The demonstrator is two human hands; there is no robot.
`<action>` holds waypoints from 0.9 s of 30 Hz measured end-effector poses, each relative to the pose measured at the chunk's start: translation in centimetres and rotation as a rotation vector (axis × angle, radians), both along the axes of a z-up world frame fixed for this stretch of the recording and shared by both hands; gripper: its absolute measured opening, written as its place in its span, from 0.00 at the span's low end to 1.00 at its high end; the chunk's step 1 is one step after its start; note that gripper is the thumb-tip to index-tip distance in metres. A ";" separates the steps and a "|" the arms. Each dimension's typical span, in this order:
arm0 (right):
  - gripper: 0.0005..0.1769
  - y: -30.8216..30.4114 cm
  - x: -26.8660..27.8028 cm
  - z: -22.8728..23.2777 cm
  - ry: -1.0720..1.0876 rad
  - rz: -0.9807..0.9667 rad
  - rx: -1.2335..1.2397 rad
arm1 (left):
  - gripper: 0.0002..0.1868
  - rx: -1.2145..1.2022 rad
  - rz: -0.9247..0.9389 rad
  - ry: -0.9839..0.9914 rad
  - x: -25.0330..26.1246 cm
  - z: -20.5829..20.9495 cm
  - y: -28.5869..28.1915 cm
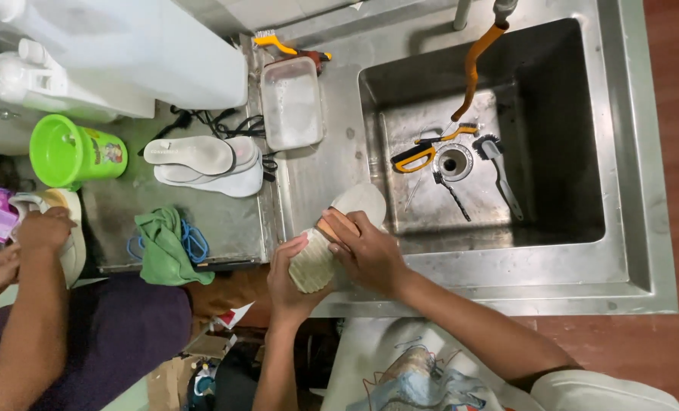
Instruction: Cleaning and maintaining sneakers by unlacing them and scrubbing the soles with a brush at a sink.
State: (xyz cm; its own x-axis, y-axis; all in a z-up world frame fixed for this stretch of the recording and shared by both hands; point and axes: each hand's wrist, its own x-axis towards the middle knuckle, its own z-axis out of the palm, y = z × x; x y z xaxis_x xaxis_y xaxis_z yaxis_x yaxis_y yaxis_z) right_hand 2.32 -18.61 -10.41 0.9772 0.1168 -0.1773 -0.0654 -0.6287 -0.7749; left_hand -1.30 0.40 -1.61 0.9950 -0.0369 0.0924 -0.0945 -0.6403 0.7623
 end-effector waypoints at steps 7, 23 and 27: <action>0.31 -1.2 1.3 -0.9 -0.011 -0.140 0.082 | 0.39 -0.028 0.047 -0.037 -0.4 -1.2 0.1; 0.33 -4.1 1.0 -4.7 0.156 -0.277 0.118 | 0.41 -0.130 0.088 0.119 -1.0 -0.3 0.2; 0.29 -1.8 -1.6 0.3 0.087 -0.108 0.133 | 0.41 -0.089 0.109 0.133 -0.9 -0.4 0.2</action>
State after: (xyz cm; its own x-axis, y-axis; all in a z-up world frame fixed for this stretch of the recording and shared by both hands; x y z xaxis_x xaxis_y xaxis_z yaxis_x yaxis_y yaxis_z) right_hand 0.74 -20.45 -10.07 0.9669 0.0398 -0.2520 -0.1979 -0.5064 -0.8393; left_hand -2.20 0.59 -2.03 0.9964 0.0740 -0.0423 0.0771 -0.5704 0.8178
